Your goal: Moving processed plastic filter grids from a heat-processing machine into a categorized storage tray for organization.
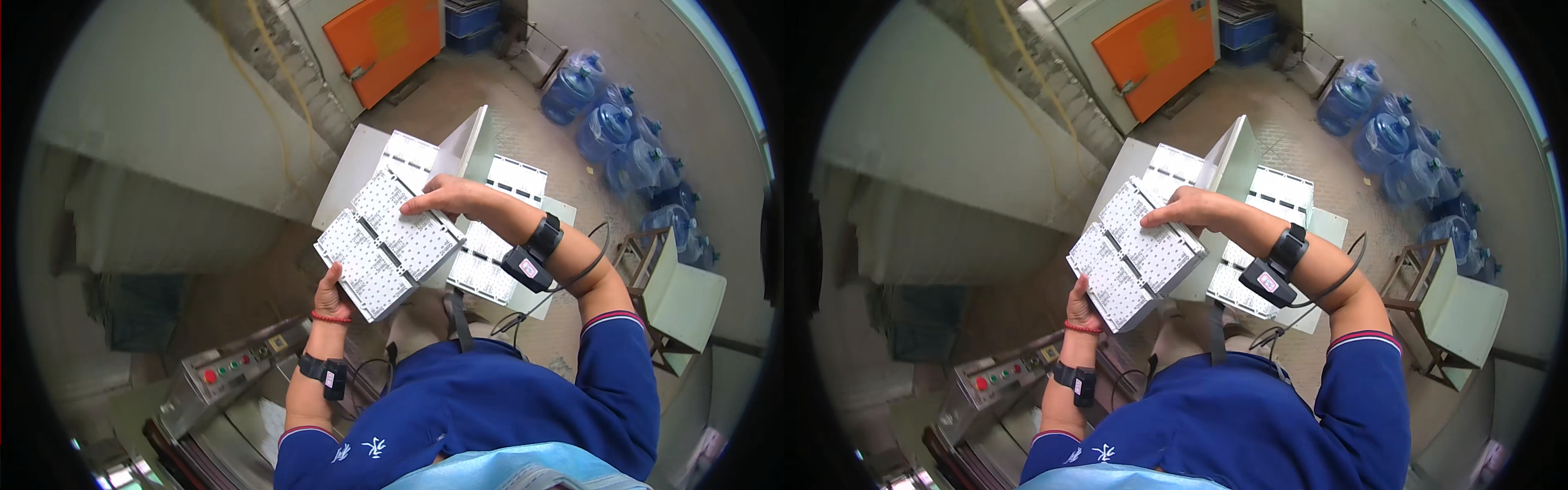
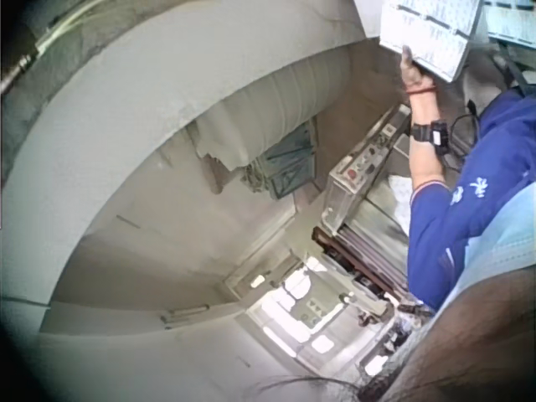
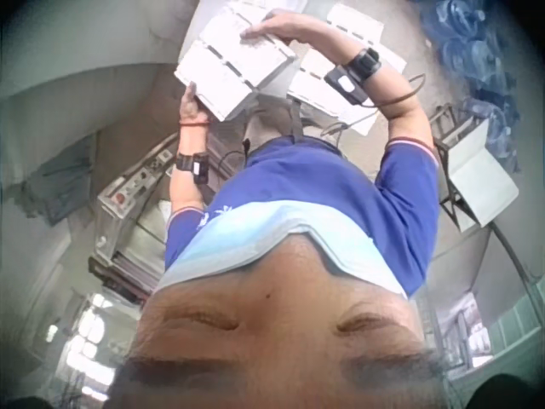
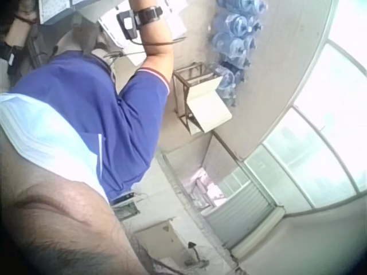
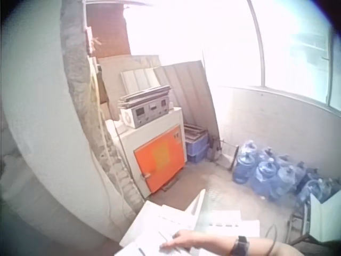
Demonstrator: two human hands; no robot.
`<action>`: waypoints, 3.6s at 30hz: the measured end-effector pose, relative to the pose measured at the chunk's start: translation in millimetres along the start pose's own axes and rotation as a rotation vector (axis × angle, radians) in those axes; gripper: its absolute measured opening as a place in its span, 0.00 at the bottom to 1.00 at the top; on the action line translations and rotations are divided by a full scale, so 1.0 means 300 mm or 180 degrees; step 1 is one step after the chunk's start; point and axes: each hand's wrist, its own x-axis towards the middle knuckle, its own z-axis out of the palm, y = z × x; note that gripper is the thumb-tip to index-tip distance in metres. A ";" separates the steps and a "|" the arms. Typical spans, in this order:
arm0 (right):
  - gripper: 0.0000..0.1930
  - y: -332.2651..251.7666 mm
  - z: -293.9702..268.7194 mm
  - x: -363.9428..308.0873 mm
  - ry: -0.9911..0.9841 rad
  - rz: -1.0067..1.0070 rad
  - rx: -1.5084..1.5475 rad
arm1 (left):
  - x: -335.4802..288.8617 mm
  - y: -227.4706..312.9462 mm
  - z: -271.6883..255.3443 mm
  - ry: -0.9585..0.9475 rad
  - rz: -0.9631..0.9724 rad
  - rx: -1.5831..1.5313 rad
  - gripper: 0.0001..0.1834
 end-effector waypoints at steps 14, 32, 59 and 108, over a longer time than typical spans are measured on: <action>0.21 -0.098 -0.569 0.229 0.2292 -0.1103 0.0204 | 0.963 0.219 -0.025 -0.0251 0.0323 0.0368 0.34; 0.15 0.526 -0.370 -0.462 0.3534 -0.0070 0.1232 | 1.438 -0.120 -0.218 0.1022 0.0539 0.0330 0.24; 0.19 0.601 -0.528 -0.425 0.3394 -0.0194 0.0957 | 1.888 0.155 0.132 -0.0174 0.2721 0.6502 0.31; 0.17 0.615 0.578 -0.463 0.0754 -0.0149 0.0394 | -0.963 0.123 -0.893 0.2215 0.0311 0.5091 0.28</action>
